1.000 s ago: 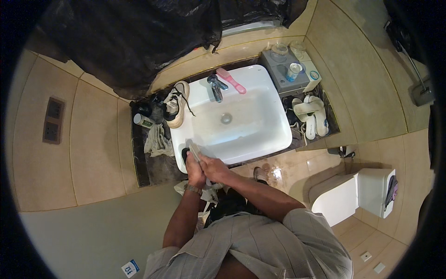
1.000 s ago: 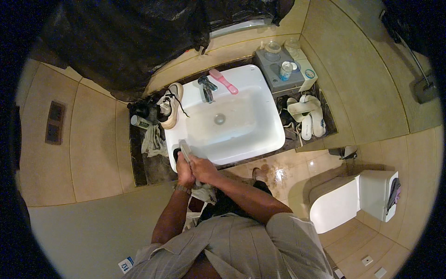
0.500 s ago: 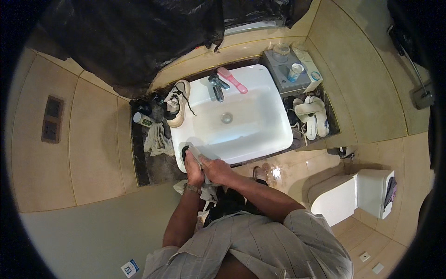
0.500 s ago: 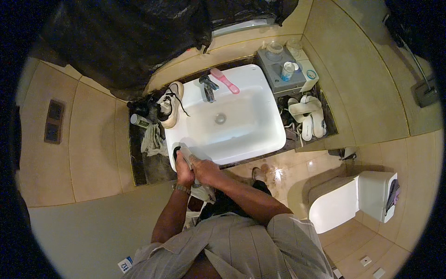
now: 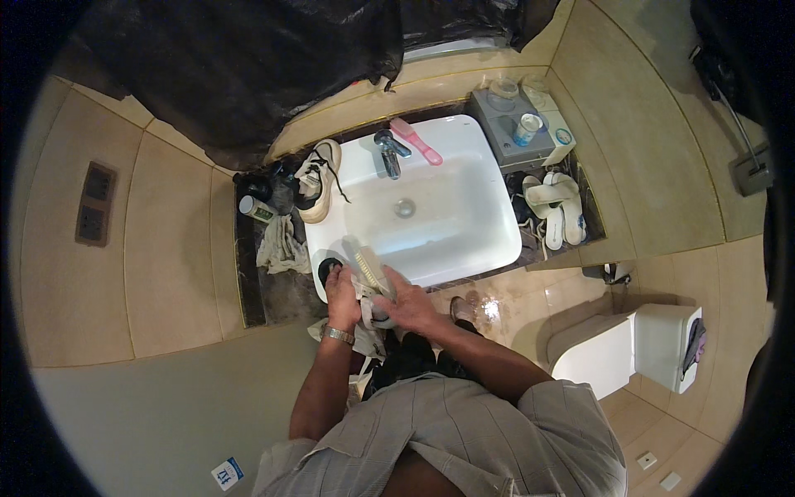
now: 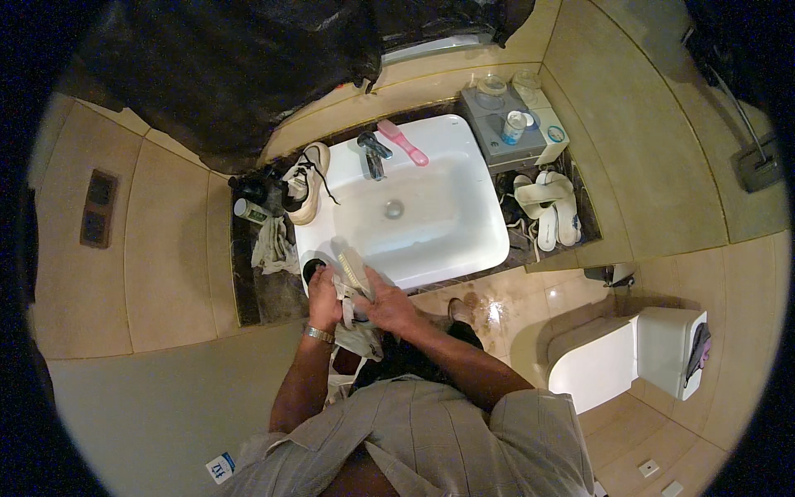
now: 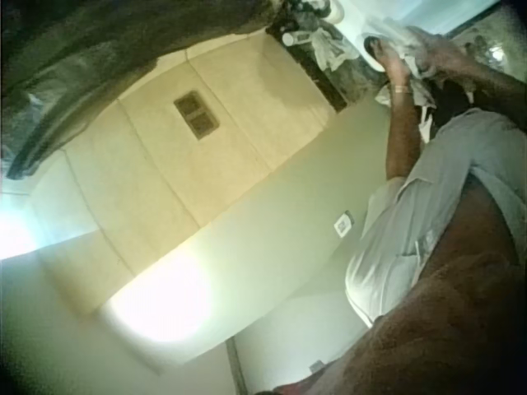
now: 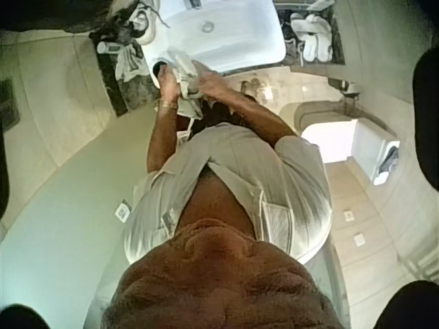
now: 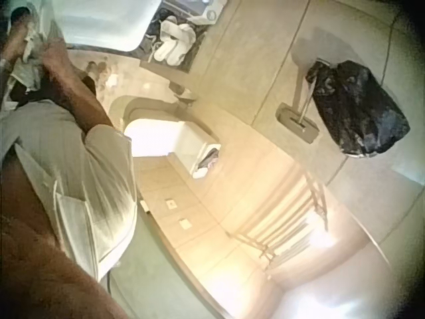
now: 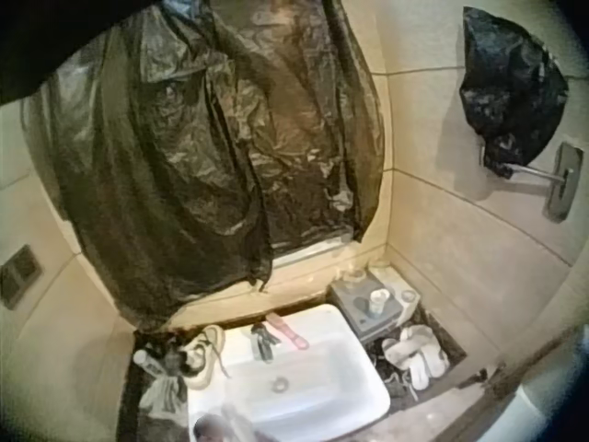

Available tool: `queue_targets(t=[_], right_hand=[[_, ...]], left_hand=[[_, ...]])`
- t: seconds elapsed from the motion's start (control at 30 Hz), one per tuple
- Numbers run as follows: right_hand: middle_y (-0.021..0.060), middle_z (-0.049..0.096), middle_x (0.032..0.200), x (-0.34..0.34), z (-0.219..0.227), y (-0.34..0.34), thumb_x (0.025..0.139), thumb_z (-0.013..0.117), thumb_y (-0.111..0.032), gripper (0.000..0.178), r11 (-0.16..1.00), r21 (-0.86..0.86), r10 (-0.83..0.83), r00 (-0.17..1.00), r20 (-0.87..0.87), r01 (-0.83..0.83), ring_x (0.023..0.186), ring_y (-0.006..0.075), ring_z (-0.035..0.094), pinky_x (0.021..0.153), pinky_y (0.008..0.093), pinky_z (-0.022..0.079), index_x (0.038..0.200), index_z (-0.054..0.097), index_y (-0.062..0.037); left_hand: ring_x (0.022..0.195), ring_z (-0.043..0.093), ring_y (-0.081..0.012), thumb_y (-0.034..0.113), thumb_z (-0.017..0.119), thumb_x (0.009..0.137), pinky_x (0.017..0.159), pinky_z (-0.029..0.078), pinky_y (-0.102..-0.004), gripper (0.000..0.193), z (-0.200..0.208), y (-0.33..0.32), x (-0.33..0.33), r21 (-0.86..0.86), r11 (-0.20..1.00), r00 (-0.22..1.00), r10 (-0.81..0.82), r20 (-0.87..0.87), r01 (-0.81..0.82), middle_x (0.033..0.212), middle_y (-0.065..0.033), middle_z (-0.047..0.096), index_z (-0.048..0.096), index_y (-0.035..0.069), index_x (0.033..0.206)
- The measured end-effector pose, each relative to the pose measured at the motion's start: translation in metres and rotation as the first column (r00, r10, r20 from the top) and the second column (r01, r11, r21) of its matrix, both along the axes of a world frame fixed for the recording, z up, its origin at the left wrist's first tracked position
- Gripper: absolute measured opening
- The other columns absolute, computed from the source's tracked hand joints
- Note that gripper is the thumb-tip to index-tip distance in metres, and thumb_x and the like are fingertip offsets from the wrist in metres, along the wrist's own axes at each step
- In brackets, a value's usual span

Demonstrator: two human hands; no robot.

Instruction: The person cleans a white sneaker in a bathroom sink. They apply a liquid cleaning solution from a bottle to the shoe, then scrub the shoe with a brush. The person scrubs the upper, sides, and sole of the shoe.

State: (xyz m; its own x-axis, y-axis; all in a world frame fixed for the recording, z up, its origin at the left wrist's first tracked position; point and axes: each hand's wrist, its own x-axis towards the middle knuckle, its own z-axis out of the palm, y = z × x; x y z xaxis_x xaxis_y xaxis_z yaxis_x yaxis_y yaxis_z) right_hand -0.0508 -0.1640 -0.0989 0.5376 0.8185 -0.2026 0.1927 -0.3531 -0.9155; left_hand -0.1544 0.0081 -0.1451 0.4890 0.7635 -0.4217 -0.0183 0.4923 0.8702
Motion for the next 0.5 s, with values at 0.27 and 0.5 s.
queue_targets(t=[0.27, 0.5], right_hand=[[0.0297, 0.061, 0.137, -0.002, -0.022, 0.003, 0.092, 0.068, -0.035, 0.080, 0.996, -0.061, 0.068, 0.997, -0.042, -0.070, 0.121, 0.0478, 0.062, 0.103, 0.0505, 0.049, 0.158, 0.033, -0.0068], [0.0276, 0.054, 0.147, -0.002, -0.022, 0.000, 0.092, 0.068, -0.030, 0.079, 0.989, -0.073, 0.117, 0.986, -0.122, -0.127, 0.131, 0.0450, 0.056, 0.110, 0.0475, 0.045, 0.158, 0.033, -0.0060]], left_hand=[[0.108, 0.068, -0.0295, 0.028, 0.054, 0.103, 0.091, 0.054, -0.0409, 0.056, 0.045, -0.011, -0.016, 0.280, 0.870, 0.827, -0.220, -0.517, 0.406, 0.126, -0.0247, 0.068, 0.050, -0.013, 0.142], [0.091, 0.073, -0.0370, 0.026, 0.053, 0.101, 0.088, 0.055, -0.0433, 0.044, 0.043, -0.013, -0.038, 0.376, 0.722, 0.721, -0.243, -0.649, 0.581, 0.099, -0.0240, 0.075, 0.062, -0.012, 0.122]])
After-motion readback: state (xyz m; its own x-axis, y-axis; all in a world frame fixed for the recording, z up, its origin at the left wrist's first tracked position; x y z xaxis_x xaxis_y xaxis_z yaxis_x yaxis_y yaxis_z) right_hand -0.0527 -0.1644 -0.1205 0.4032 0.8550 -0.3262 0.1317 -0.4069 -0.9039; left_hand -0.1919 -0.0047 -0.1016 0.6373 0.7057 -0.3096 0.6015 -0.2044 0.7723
